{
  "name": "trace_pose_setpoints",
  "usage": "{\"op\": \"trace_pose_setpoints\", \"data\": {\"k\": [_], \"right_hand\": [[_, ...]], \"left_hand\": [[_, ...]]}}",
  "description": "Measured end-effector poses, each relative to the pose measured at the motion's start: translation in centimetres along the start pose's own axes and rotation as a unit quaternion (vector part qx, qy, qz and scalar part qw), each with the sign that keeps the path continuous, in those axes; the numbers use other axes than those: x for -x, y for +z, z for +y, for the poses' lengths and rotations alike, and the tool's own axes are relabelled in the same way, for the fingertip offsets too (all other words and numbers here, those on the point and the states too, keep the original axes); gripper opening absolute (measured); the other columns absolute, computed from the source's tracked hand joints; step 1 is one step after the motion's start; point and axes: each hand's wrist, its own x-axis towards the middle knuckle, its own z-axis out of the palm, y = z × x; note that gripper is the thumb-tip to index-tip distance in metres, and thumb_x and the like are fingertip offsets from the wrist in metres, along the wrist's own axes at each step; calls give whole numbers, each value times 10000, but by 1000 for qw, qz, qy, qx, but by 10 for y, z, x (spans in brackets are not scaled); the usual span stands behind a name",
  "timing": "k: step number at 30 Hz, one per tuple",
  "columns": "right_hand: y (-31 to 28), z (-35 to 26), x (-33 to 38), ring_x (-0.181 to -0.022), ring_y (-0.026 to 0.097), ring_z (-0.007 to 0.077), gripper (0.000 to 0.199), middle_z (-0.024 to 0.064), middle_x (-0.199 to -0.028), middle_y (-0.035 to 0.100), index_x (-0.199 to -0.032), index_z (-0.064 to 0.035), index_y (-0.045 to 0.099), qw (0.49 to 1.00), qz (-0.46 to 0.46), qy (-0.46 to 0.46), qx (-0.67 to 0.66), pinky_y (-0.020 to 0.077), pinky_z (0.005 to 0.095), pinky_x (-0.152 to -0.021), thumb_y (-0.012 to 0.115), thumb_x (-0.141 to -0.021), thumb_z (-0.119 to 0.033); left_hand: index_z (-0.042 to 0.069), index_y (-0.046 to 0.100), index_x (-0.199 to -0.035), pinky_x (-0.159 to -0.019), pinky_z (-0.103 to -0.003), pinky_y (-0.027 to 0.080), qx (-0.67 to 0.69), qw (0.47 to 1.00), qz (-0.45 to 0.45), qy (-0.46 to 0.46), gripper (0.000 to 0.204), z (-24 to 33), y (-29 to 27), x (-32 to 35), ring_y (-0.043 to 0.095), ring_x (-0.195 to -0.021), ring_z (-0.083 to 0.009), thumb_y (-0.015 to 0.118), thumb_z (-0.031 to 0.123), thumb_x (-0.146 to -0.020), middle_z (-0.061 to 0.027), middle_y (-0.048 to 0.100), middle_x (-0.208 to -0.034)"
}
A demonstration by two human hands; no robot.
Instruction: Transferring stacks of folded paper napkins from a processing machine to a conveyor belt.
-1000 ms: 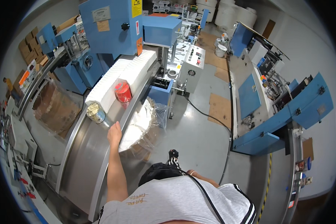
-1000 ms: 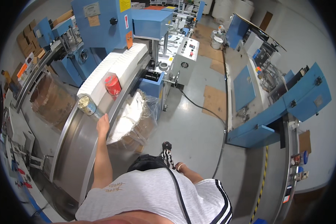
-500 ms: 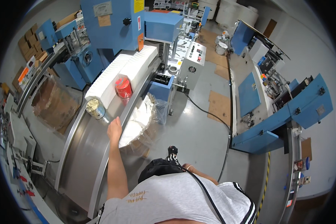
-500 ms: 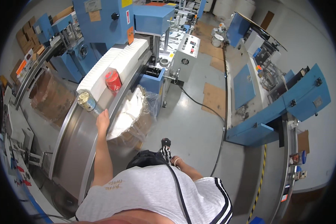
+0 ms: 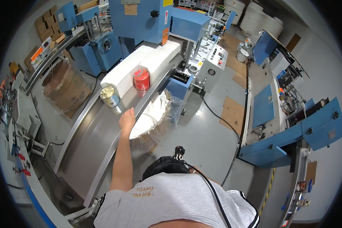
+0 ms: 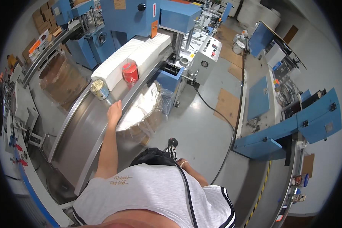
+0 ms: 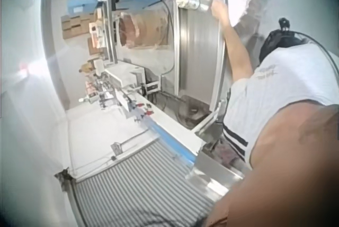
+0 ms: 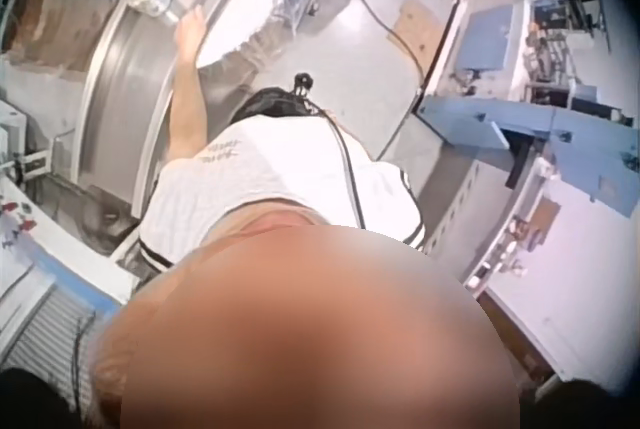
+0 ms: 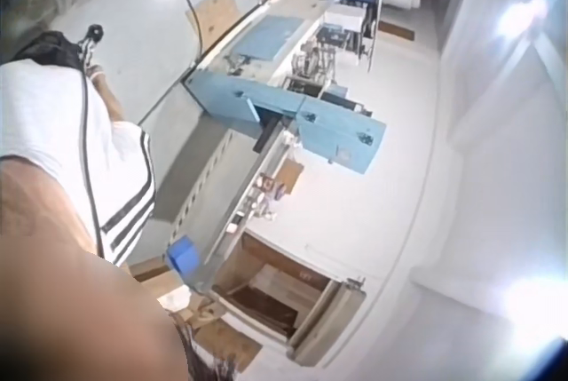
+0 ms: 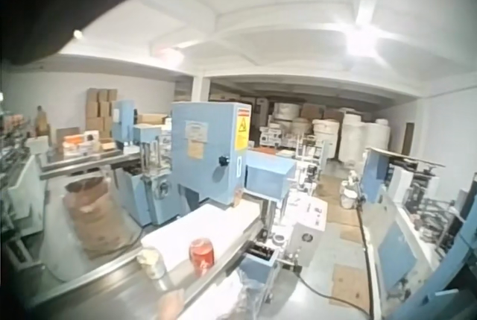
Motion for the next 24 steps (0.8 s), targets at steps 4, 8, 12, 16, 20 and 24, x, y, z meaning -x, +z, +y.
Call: {"op": "trace_pose_setpoints", "data": {"k": [4,8,12,16,20,24], "right_hand": [[-22,-23,17,-911,642,252,379,158,-984,671,-994,-23,678,999,-20,39,-17,493,306,-831,593,-791,-332],[-32,-33,29,-868,648,267,377,156,-941,680,-987,-14,676,996,-43,50,-52,503,314,-806,602,-789,-326],[-31,-29,35,-871,655,264,308,156,-948,678,-962,-47,691,997,-14,46,-54,511,310,-792,605,-783,-283],[-100,-97,97,-888,657,259,246,157,-956,673,-940,-91,706,998,-18,44,-52,511,305,-799,584,-775,-227],[-105,-100,101,-889,653,263,251,148,-965,674,-943,-82,704,996,-42,47,-67,508,310,-804,567,-776,-210],[-102,-96,102,-922,641,284,270,139,-999,668,-975,-82,694,997,-29,33,-63,499,327,-820,550,-806,-235]], "left_hand": [[55,639,-899,-764,-512,447,1,1000,3,-19,460,-15,-3,4,578,-884,-442,356,415,-937,-241,625,-896],[47,633,-877,-754,-519,455,-12,1000,11,-6,450,-13,-2,5,588,-857,-438,344,384,-946,-234,633,-875],[42,633,-877,-751,-521,455,-15,1000,4,15,452,4,1,1,589,-853,-439,343,381,-947,-236,633,-874],[40,635,-874,-751,-522,454,-14,1000,12,10,450,-8,1,3,589,-852,-440,346,378,-946,-235,633,-877],[39,636,-876,-754,-520,453,-14,1000,15,3,454,-6,-2,3,588,-855,-441,344,379,-944,-231,635,-884],[40,638,-889,-765,-517,447,-16,1000,6,-2,475,-6,1,-1,584,-875,-438,325,392,-945,-224,634,-904]]}}
